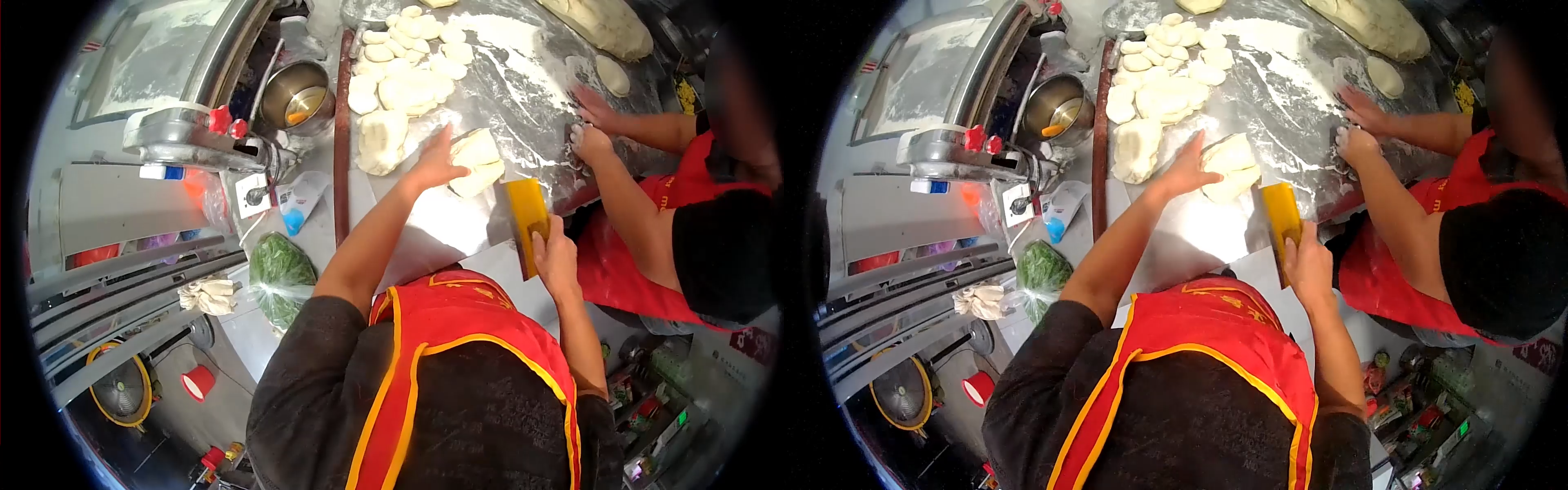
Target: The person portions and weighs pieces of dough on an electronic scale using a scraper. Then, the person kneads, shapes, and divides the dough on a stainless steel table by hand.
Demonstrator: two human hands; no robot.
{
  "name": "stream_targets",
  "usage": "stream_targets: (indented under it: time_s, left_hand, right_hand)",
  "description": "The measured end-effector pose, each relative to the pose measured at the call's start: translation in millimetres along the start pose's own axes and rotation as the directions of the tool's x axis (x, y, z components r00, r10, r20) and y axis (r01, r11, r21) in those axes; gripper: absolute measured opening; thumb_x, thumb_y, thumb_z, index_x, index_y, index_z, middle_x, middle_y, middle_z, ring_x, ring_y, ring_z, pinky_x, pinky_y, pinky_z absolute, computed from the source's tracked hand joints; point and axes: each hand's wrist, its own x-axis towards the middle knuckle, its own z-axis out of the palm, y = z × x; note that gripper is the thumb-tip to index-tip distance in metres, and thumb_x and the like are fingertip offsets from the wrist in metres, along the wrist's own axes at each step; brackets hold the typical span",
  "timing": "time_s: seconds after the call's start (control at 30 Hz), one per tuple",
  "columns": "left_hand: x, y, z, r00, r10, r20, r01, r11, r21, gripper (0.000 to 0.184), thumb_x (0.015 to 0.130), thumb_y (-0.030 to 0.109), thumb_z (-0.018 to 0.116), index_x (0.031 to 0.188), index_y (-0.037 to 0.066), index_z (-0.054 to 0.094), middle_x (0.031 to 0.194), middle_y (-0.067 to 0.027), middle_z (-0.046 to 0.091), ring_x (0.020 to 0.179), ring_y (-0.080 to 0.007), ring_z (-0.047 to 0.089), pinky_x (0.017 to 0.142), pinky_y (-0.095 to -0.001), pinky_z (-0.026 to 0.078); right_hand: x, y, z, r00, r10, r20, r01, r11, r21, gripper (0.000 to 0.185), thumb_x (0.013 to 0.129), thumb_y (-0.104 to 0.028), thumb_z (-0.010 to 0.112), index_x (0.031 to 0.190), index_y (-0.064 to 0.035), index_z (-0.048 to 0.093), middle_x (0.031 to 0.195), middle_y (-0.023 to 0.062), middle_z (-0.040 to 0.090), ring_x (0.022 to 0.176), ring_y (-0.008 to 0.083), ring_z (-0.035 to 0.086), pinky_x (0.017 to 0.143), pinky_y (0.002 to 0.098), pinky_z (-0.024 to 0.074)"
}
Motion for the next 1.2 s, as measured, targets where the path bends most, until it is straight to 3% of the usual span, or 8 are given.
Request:
stream_targets:
  time_s: [0.13, 0.27, 0.43, 0.67, 0.8, 1.13, 1.17, 1.2]
  left_hand:
    - [-27, -20, 5, 0.971, -0.073, -0.229, 0.095, 0.992, 0.086, 0.099, 0.066, 0.045, 0.08, 0.14, -0.003, 0.035, 0.133, -0.0267, 0.046, 0.125, -0.0356, 0.044, 0.105, -0.0398, 0.035]
    - [-32, -21, 18, 0.933, -0.071, -0.353, 0.079, 0.997, 0.008, 0.072, 0.069, 0.037, 0.08, 0.124, 0.001, 0.052, 0.115, -0.0195, 0.058, 0.103, -0.0291, 0.058, 0.089, -0.0373, 0.046]
    - [-40, -19, 27, 0.902, -0.099, -0.421, 0.06, 0.992, -0.107, 0.033, 0.073, 0.019, 0.074, 0.102, 0.006, 0.064, 0.094, -0.0125, 0.059, 0.087, -0.027, 0.061, 0.076, -0.0366, 0.048]
    - [-56, -17, 35, 0.858, 0.089, -0.506, -0.009, 0.987, 0.159, 0.022, 0.073, 0.013, 0.071, 0.091, 0.007, 0.061, 0.089, -0.0106, 0.057, 0.087, -0.0304, 0.057, 0.074, -0.0403, 0.047]
    - [-51, -19, 33, 0.853, -0.019, -0.522, 0.097, 0.988, 0.123, 0.022, 0.073, 0.01, 0.07, 0.092, 0.006, 0.059, 0.091, -0.0118, 0.057, 0.088, -0.0321, 0.056, 0.075, -0.0413, 0.046]
    - [-103, -37, 20, 0.935, -0.024, -0.353, -0.025, 0.99, -0.135, 0.047, 0.075, 0.01, 0.071, 0.117, 0.004, 0.05, 0.111, -0.0167, 0.055, 0.105, -0.0383, 0.053, 0.089, -0.0431, 0.045]
    - [-103, -40, 13, 0.945, 0.116, -0.308, -0.083, 0.99, 0.116, 0.058, 0.075, 0.015, 0.073, 0.125, 0.001, 0.047, 0.119, -0.0199, 0.053, 0.11, -0.0392, 0.051, 0.092, -0.0419, 0.044]
    - [-102, -31, 0, 0.973, 0.08, -0.217, -0.044, 0.986, 0.163, 0.062, 0.074, 0.017, 0.074, 0.127, 0.002, 0.046, 0.122, -0.0217, 0.051, 0.112, -0.0388, 0.051, 0.093, -0.0416, 0.043]
  right_hand:
    - [3, -12, -10, 0.961, -0.169, -0.217, 0.194, 0.976, 0.102, 0.04, 0.088, -0.008, 0.056, 0.125, -0.0036, 0.042, 0.082, 0.028, 0.063, 0.071, 0.0459, 0.062, 0.061, 0.0506, 0.0499]
    - [29, -48, 5, 0.91, -0.38, -0.168, 0.395, 0.916, 0.067, 0.065, 0.086, -0.005, 0.057, 0.144, -0.0137, 0.03, 0.09, 0.0253, 0.064, 0.072, 0.0423, 0.063, 0.061, 0.0463, 0.0523]
    - [57, -62, 44, 0.881, -0.473, 0.01, 0.469, 0.87, -0.15, 0.07, 0.088, -0.005, 0.055, 0.149, -0.0185, 0.023, 0.078, 0.0203, 0.062, 0.064, 0.0384, 0.062, 0.058, 0.0459, 0.051]
    - [58, -69, 64, 0.897, -0.405, 0.18, 0.442, 0.848, -0.294, 0.08, 0.08, -0.005, 0.057, 0.15, -0.0222, 0.022, 0.08, 0.0229, 0.062, 0.062, 0.0376, 0.064, 0.058, 0.0457, 0.0534]
    - [77, -70, 97, 0.875, -0.475, 0.09, 0.482, 0.842, -0.24, 0.08, 0.081, -0.007, 0.058, 0.15, -0.0229, 0.021, 0.078, 0.0216, 0.062, 0.061, 0.0366, 0.064, 0.056, 0.0455, 0.0535]
    - [87, -68, 82, 0.855, -0.519, 0.01, 0.518, 0.853, -0.065, 0.075, 0.081, -0.007, 0.058, 0.148, -0.0191, 0.027, 0.075, 0.0182, 0.06, 0.064, 0.0357, 0.062, 0.059, 0.0417, 0.0528]
    - [78, -71, 72, 0.86, -0.51, -0.026, 0.509, 0.86, -0.033, 0.075, 0.081, -0.002, 0.058, 0.148, -0.0171, 0.028, 0.079, 0.0191, 0.062, 0.067, 0.0363, 0.063, 0.062, 0.0406, 0.053]
    - [68, -74, 57, 0.866, -0.494, -0.083, 0.496, 0.868, 0.013, 0.073, 0.082, -0.002, 0.058, 0.148, -0.0166, 0.028, 0.083, 0.0202, 0.062, 0.069, 0.0365, 0.063, 0.063, 0.041, 0.0532]
